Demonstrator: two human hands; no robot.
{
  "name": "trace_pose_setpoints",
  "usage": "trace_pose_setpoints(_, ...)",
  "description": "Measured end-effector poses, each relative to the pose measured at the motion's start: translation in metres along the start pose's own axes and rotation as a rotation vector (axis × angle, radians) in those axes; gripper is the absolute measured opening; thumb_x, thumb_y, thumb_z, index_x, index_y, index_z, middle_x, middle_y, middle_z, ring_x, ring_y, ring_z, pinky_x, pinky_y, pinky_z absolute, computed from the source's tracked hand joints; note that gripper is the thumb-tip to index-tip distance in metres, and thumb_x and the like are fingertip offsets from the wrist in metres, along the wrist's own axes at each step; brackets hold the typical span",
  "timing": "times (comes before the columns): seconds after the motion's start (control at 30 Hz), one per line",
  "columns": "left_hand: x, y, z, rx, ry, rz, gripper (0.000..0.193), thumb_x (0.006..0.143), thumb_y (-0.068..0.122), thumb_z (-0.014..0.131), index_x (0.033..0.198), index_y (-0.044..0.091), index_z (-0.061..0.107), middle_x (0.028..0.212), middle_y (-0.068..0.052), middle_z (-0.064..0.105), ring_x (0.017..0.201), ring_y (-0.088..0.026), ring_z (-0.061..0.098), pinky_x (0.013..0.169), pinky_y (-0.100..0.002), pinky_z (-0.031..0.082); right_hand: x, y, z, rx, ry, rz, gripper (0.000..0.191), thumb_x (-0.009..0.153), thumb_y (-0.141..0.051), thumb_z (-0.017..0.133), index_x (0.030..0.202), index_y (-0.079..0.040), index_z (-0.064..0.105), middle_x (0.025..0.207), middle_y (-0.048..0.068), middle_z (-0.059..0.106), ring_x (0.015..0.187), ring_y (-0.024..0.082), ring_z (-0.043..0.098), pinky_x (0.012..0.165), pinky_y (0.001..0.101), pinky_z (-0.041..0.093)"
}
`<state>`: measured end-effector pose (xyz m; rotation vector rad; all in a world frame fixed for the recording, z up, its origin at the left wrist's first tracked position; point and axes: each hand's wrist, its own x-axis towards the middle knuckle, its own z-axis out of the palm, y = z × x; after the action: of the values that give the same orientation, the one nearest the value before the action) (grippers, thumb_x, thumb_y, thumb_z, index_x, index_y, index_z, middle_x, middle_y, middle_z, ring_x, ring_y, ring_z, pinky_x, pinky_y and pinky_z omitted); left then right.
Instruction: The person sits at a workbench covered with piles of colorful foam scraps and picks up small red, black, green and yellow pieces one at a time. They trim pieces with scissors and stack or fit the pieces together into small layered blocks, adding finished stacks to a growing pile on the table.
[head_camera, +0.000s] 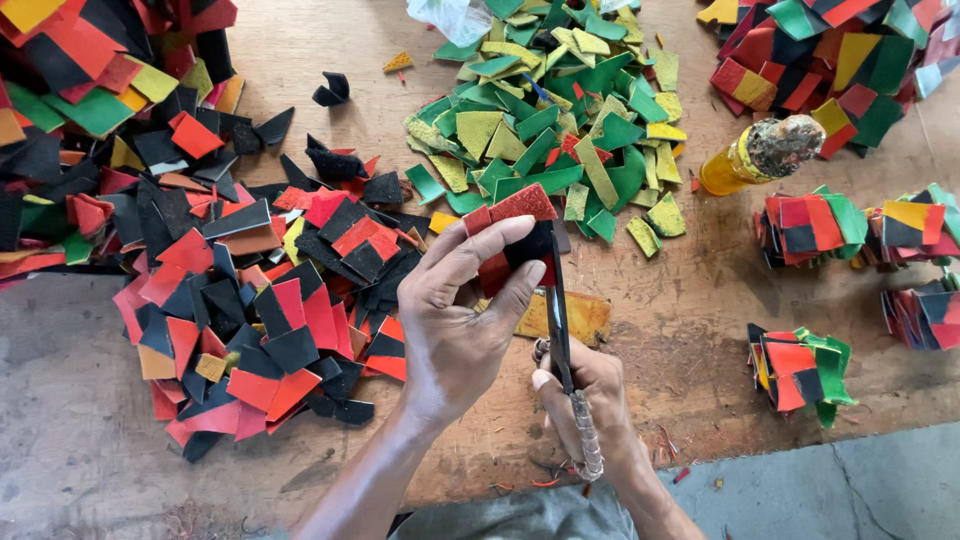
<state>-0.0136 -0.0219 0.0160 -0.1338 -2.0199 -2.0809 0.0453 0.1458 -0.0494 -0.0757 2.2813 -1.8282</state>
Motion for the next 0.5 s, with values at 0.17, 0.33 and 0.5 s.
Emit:
trace_pose_setpoints(0.17, -0.0052, 0.005, 0.0033, -0.02, -0.038, 0.033, 0.033, 0.093, -0.006, 0.076, 0.125, -0.002, 0.07, 0.119, -0.007, 0.067, 0.105, -0.011, 0.071, 0.09, -0.022, 0.062, 0.0041, -0.0051, -0.0053, -0.082, -0.001, -0.088, 0.022, 0.093, -0.021, 0.068, 0.08, -0.006, 0.06, 0.061, -0.001, 0.055, 0.05, 0.007, 0.052, 0.046, 0.0262, 0.042)
trace_pose_setpoints(0.33, -0.0086, 0.0061, 0.0055, 0.023, -0.042, 0.01, 0.035, 0.09, -0.006, 0.077, 0.124, -0.001, 0.07, 0.12, -0.008, 0.068, 0.102, -0.012, 0.071, 0.086, -0.023, 0.062, 0.0049, -0.0007, -0.0036, -0.076, 0.036, -0.057, 0.02, 0.091, -0.023, 0.065, 0.08, -0.006, 0.059, 0.058, -0.002, 0.054, 0.049, 0.007, 0.056, 0.044, 0.0264, 0.045)
trace_pose_setpoints(0.5, -0.0084, 0.0036, 0.0051, 0.025, -0.038, 0.015, 0.035, 0.09, -0.005, 0.078, 0.124, -0.001, 0.07, 0.12, -0.008, 0.067, 0.102, -0.011, 0.07, 0.086, -0.022, 0.062, 0.0043, 0.004, 0.0001, -0.066, 0.084, -0.051, 0.021, 0.091, -0.017, 0.061, 0.074, -0.005, 0.057, 0.055, -0.002, 0.051, 0.043, 0.007, 0.052, 0.041, 0.0268, 0.042)
